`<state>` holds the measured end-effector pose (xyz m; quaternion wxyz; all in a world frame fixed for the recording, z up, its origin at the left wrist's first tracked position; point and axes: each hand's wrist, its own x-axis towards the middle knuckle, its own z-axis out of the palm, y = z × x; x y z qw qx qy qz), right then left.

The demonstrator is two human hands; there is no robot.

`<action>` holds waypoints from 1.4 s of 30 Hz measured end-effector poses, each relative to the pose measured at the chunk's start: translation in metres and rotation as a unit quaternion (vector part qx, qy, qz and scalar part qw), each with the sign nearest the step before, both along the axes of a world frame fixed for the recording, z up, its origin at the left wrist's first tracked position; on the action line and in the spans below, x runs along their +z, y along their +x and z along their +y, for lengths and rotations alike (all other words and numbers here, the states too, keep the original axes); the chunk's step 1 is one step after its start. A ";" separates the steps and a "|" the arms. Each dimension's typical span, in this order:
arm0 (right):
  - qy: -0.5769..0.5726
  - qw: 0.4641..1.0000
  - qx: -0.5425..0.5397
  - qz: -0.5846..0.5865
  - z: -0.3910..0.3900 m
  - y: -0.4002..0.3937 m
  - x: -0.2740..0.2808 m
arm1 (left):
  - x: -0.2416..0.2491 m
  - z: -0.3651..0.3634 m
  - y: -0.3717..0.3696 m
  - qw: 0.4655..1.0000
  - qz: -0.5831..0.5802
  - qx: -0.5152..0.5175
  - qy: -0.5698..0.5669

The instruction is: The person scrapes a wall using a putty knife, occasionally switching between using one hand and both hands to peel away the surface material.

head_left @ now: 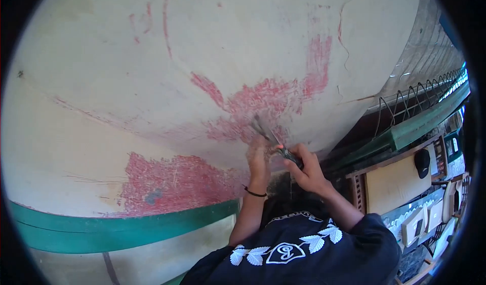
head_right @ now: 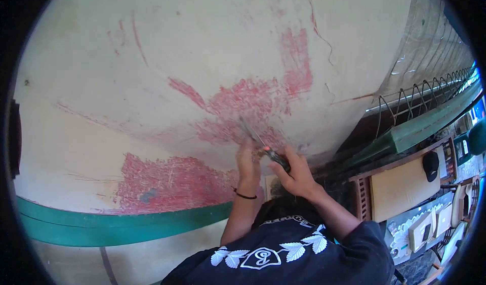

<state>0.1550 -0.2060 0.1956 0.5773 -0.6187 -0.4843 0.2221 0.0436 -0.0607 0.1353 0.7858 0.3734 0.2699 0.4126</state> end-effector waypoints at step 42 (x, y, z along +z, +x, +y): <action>0.147 0.931 -0.010 0.334 0.015 -0.148 -0.028 | 0.028 0.006 -0.106 0.971 0.010 -0.122 0.204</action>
